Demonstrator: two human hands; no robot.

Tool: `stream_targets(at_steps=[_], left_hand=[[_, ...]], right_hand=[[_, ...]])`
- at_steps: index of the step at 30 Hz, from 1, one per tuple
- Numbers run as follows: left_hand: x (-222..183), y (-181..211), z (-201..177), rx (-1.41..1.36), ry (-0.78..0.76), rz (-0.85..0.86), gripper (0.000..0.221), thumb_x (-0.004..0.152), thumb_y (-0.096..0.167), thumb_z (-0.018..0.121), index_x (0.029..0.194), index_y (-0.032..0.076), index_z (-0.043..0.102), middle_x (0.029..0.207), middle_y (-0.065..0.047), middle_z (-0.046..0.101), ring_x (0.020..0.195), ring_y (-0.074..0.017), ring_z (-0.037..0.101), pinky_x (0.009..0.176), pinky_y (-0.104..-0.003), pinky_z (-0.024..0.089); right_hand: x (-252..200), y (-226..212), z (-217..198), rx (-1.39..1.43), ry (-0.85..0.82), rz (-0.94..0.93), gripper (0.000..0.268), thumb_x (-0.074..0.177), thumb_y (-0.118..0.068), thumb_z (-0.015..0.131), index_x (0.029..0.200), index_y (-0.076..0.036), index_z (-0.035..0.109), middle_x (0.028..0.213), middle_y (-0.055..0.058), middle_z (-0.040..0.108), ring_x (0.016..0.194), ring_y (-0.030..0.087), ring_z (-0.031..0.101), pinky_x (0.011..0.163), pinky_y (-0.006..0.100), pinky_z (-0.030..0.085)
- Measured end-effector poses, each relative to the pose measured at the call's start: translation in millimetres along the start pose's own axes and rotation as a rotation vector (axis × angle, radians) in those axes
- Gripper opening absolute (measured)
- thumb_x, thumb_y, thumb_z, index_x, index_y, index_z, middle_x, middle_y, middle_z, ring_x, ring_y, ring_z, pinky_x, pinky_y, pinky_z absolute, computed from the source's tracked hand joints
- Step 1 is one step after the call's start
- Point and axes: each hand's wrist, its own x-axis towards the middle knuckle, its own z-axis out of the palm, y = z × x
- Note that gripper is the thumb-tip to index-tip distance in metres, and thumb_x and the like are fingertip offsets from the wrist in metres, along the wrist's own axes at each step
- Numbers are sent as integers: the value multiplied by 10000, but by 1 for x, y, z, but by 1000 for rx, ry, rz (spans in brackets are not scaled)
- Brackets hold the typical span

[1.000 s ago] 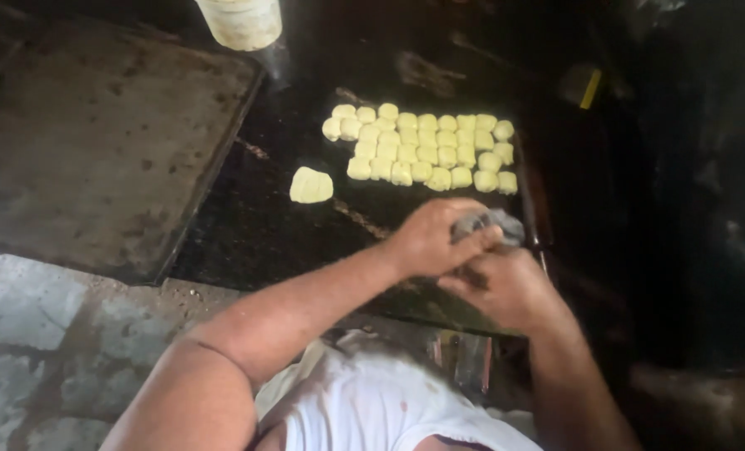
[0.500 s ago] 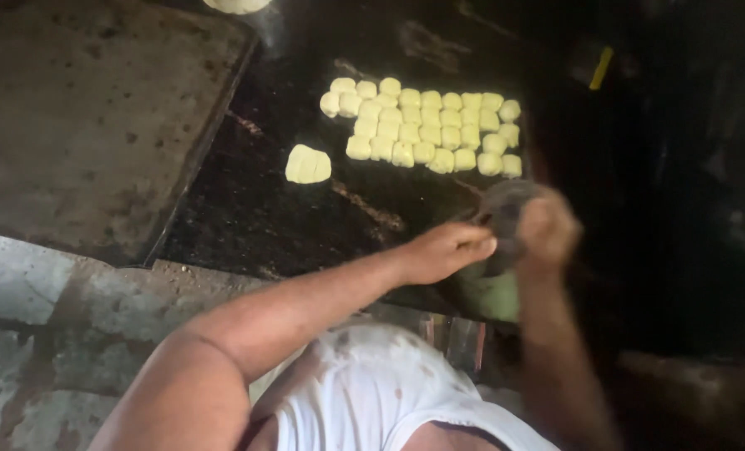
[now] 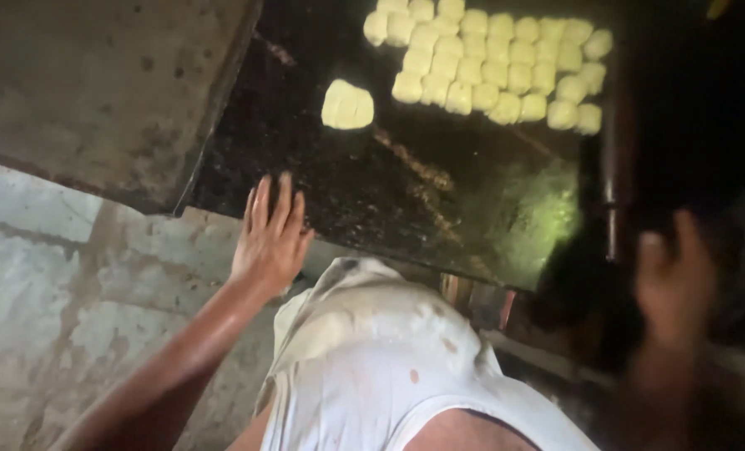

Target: Flatten small dough balls into discs using a rolling pin.

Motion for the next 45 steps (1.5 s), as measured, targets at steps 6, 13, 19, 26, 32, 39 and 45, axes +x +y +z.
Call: stream_targets(at_steps=[6,13,19,26,32,39,45], left_hand=[[-38,-29,-18,-30,20,-144,458,901,281,654,1297,52,619,1574,-273,407,1474,-472,306,1194,-622,260],[34,-65,-28,-338,145,109,455,975,219,754,1374,30,645,1475,-141,577,1477,-306,425,1240,-527,384],[70,-75,-88,-426,197,313,666,883,352,821,1446,104,565,1481,-202,578,1449,-389,422,1202,-539,379],[53,-162,-100,-272,-239,272,682,793,417,858,1375,197,578,1201,-63,698,1162,-274,672,1021,-464,546],[-24,-257,-128,-230,105,-232,483,693,308,911,1101,145,711,913,-102,746,830,-328,734,677,-467,572],[-117,-328,-114,-202,306,-579,438,760,327,936,932,35,658,902,-179,709,840,-419,690,750,-509,540],[-143,-343,-117,-509,413,-792,395,887,261,907,1047,-10,668,1003,-197,727,901,-368,736,815,-439,564]], right_hand=[[-5,-60,49,78,-40,181,690,1001,-308,755,1520,71,505,1361,365,572,1227,519,569,1025,551,460],[36,-116,3,839,-164,879,344,1105,-359,643,1242,-44,653,782,-8,573,606,108,487,523,291,366],[39,-266,-71,572,-395,530,247,1076,-200,612,1231,-26,691,747,27,567,598,92,472,505,288,348],[102,-418,-46,265,-950,-160,449,874,-306,704,1288,-132,716,1049,85,768,731,197,770,658,343,592],[181,-433,113,297,-605,254,312,1008,-323,652,1237,-118,700,1091,78,752,958,226,727,843,409,613],[176,-447,157,-3,-485,105,253,926,-246,794,1119,-102,718,1068,113,687,945,263,653,786,394,559],[159,-509,104,869,-384,264,260,1006,-31,702,1205,-89,545,1032,126,644,824,209,617,687,357,509]])
